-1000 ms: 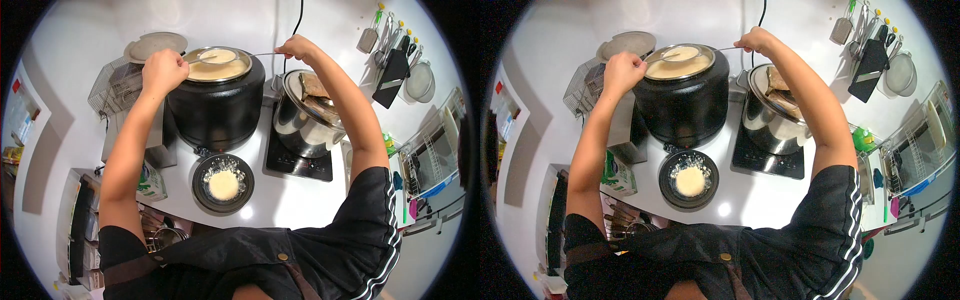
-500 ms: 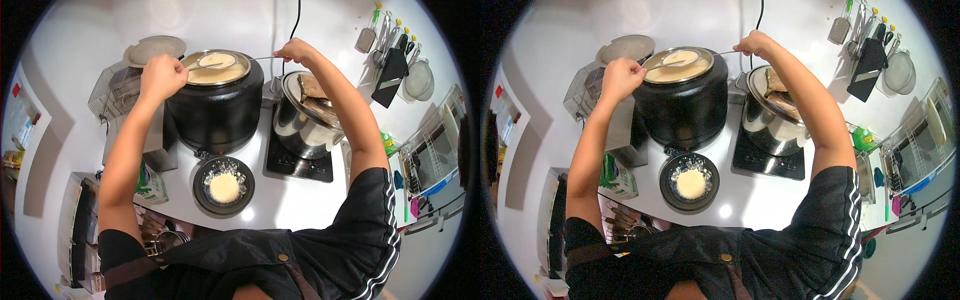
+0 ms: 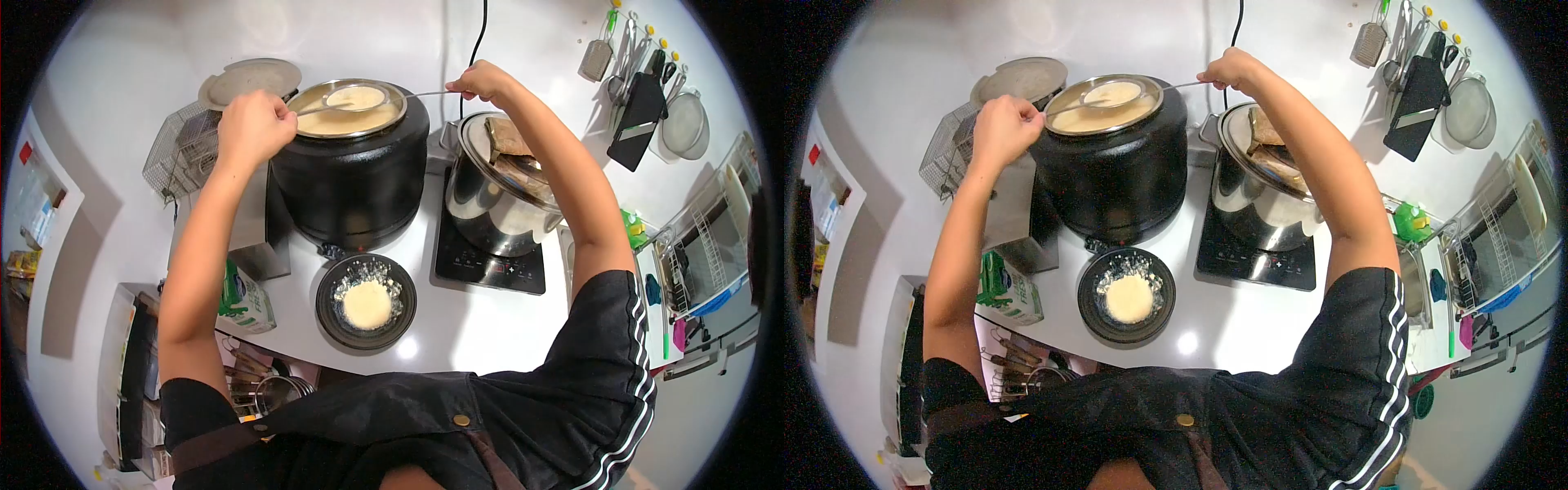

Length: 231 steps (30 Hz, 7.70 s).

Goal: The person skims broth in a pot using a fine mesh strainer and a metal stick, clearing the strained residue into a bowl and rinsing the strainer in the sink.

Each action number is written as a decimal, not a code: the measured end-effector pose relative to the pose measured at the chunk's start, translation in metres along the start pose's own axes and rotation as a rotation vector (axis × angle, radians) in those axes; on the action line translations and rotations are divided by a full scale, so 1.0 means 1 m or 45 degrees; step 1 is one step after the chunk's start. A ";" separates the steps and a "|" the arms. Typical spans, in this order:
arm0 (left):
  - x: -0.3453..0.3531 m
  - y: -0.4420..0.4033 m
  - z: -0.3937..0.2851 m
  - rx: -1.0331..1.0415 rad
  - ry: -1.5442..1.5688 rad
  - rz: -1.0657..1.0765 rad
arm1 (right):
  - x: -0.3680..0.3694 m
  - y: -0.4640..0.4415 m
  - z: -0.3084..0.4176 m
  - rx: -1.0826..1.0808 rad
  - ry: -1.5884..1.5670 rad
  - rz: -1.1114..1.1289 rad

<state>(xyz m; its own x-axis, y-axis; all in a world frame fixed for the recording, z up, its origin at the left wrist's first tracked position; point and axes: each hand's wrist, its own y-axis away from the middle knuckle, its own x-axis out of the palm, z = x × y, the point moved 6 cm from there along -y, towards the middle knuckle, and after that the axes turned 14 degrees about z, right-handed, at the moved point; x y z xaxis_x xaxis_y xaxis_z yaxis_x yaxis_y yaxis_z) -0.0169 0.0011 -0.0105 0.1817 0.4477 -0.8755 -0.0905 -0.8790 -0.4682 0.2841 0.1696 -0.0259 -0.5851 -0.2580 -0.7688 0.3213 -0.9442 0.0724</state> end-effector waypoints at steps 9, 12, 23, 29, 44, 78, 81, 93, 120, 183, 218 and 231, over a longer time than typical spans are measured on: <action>-0.003 -0.001 0.004 -0.140 -0.047 0.004 | 0.003 0.003 0.002 -0.028 -0.048 0.003; -0.005 -0.002 -0.006 -0.022 -0.012 0.082 | 0.001 0.004 0.001 -0.025 -0.035 -0.016; -0.010 -0.010 -0.010 0.009 -0.044 0.063 | 0.000 0.002 0.001 -0.033 0.022 0.002; -0.006 -0.021 -0.010 0.004 -0.081 0.010 | 0.000 0.005 0.006 -0.026 0.058 0.003; -0.005 -0.022 -0.025 0.073 -0.105 0.027 | 0.001 0.002 0.007 -0.061 0.025 0.013; -0.009 0.004 -0.011 0.020 0.017 0.085 | -0.001 0.007 0.002 -0.021 0.010 -0.031; -0.011 0.006 -0.001 -0.055 -0.040 0.015 | 0.003 0.007 0.002 -0.034 0.050 -0.013; -0.016 0.011 0.004 -0.035 0.133 -0.105 | 0.000 0.022 0.000 -0.036 -0.006 -0.030; -0.003 0.033 0.020 0.045 0.207 -0.140 | 0.039 0.052 -0.021 0.111 -0.040 -0.177; 0.272 0.341 -0.315 -0.358 1.559 0.573 | -0.016 0.342 -0.460 0.825 1.475 -0.148; 0.229 0.355 -0.228 -0.545 1.728 0.497 | 0.003 0.526 -0.473 0.440 -0.998 -1.006; 0.153 0.274 -0.030 -0.326 1.572 0.190 | 0.008 0.203 0.095 -0.811 1.521 -1.446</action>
<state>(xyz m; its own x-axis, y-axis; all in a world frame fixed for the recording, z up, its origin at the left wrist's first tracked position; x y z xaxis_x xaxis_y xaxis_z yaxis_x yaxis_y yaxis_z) 0.0150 -0.1761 -0.2689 0.9870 0.0127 -0.1601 -0.0228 -0.9757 -0.2181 0.2740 -0.0435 0.0427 0.0149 0.9594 -0.2817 0.5642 -0.2406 -0.7898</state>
